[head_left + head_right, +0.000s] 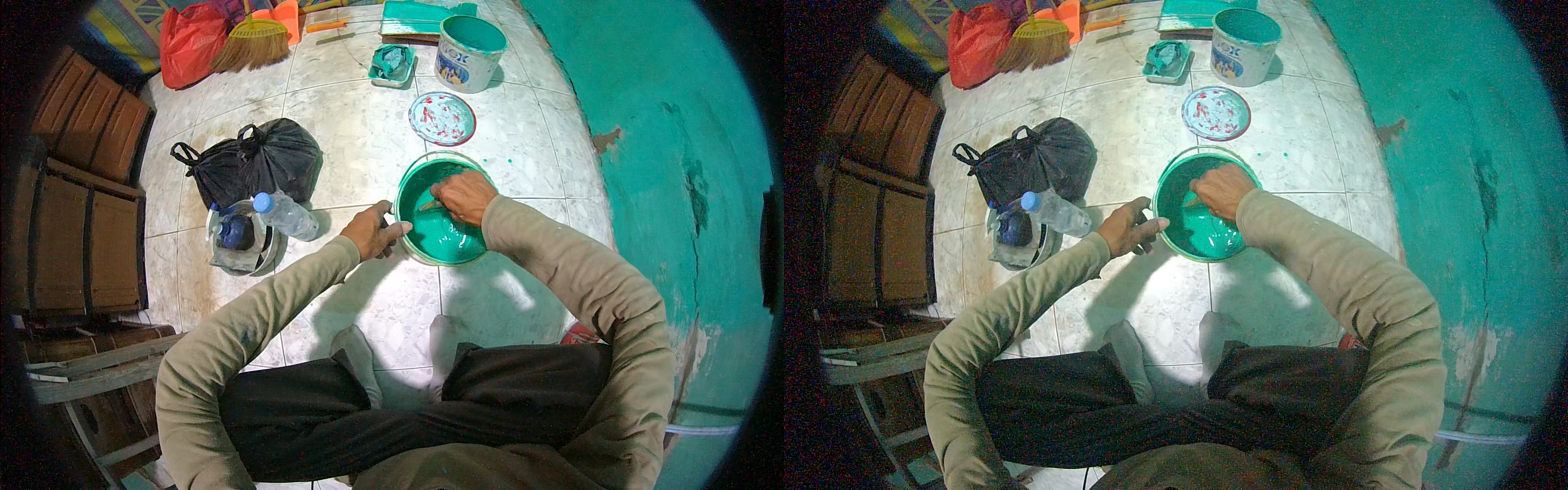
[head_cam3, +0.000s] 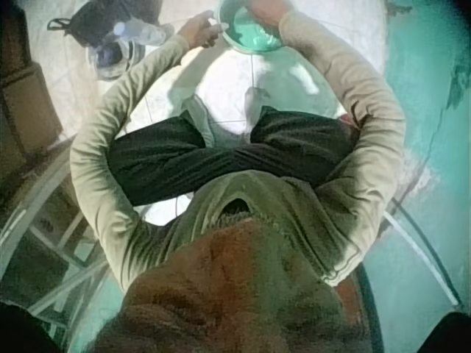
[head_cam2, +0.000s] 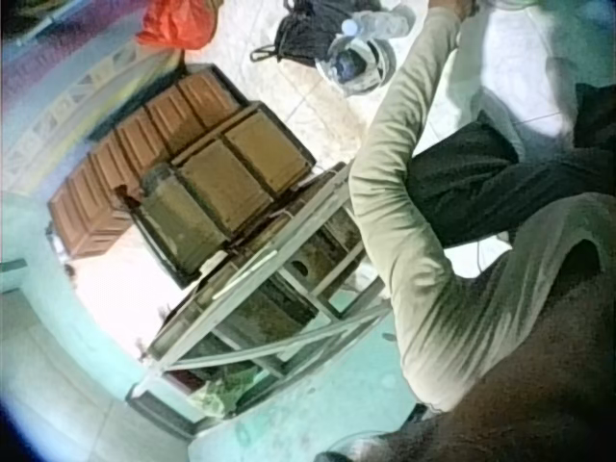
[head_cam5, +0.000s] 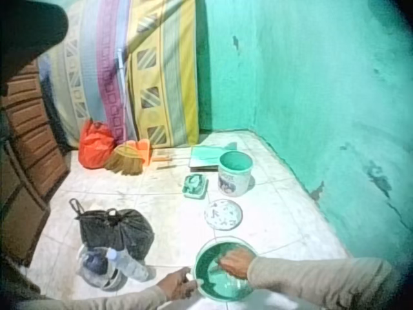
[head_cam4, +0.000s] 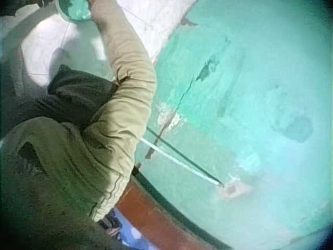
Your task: The person sits on the floor and prepares green paint by opening a bucket, adding water from a bottle, and mixing with a brush. They also handle a cloth and a spray bottle during the process.
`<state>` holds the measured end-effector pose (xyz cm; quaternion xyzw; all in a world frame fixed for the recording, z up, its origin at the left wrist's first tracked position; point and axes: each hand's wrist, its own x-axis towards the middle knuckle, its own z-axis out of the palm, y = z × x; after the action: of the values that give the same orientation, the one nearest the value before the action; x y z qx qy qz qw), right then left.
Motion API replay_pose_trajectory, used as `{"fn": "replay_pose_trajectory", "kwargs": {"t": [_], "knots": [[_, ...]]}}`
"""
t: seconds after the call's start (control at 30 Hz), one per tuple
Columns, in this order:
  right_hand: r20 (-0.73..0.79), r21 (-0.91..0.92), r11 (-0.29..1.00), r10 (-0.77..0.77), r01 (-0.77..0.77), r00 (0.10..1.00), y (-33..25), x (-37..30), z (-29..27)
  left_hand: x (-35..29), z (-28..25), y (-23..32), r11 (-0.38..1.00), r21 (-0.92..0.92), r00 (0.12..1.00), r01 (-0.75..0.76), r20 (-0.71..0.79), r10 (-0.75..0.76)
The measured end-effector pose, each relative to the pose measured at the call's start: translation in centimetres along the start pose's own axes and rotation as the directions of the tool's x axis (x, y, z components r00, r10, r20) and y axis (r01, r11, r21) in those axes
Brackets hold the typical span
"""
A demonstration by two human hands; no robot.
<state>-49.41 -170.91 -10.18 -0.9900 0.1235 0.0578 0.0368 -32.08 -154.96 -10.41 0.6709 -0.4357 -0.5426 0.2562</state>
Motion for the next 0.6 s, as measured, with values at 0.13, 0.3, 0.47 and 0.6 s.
{"fn": "replay_pose_trajectory", "kwargs": {"t": [0.13,0.3,0.47,0.6], "knots": [[-0.052,-0.030,0.999,0.014,-0.016,0.999,-0.4,-0.3,-0.6,0.0,-0.1,0.0,1.000,0.001,1.000,0.011,-0.004,-0.011],[0.011,-0.134,0.990,-0.036,0.037,0.999,0.2,-0.7,-0.1,0.2,0.1,-0.2,1.000,0.002,1.000,-0.001,-0.011,0.001],[0.267,-0.135,0.989,-0.016,0.054,0.964,-0.4,-0.8,-0.6,0.2,0.1,-0.7,1.000,0.002,0.999,-0.025,-0.041,0.025],[0.211,0.000,0.999,-0.045,0.046,0.976,-0.4,-1.1,-0.1,0.2,0.3,-0.7,1.000,-0.010,0.998,-0.025,-0.051,0.024]]}}
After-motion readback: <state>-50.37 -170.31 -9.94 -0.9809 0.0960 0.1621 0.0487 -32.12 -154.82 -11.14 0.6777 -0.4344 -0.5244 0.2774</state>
